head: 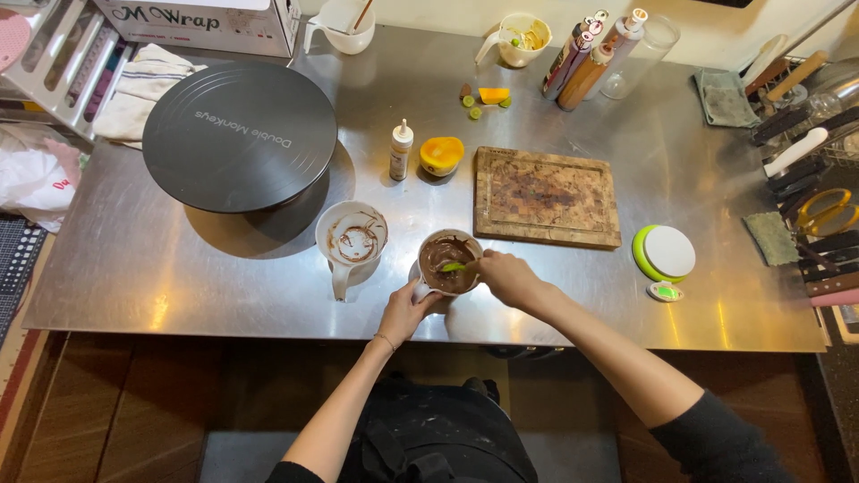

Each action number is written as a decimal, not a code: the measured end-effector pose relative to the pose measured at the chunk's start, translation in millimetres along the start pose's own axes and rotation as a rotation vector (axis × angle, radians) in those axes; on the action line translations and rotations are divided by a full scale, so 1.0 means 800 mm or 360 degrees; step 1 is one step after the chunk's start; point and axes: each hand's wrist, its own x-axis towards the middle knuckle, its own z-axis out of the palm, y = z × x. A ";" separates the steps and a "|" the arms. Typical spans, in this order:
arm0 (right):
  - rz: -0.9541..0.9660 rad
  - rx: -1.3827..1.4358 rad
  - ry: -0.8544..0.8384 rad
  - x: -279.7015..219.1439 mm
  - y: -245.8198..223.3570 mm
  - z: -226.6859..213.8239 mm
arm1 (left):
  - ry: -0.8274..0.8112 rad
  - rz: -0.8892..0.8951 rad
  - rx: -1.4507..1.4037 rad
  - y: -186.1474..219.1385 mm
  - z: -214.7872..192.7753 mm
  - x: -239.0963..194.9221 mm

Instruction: Stirring chocolate glaze in a bowl with a spatula to reach the desired consistency.

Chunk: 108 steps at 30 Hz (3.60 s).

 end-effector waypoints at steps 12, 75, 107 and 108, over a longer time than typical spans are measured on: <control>-0.0010 -0.0321 -0.0027 0.020 0.040 0.007 | 0.0003 0.0012 -0.0038 -0.003 0.002 0.002; -0.2201 0.0036 0.0134 0.143 -0.584 -0.311 | 0.1848 -0.0276 -0.0010 0.034 -0.473 -0.303; -0.1272 -0.0182 0.0241 0.407 -0.565 -0.170 | 0.1097 -0.0268 -0.0136 -0.129 -0.645 -0.086; -0.1165 -0.0160 0.0338 0.415 -0.564 -0.143 | 0.1049 -0.0246 -0.0131 -0.134 -0.648 -0.085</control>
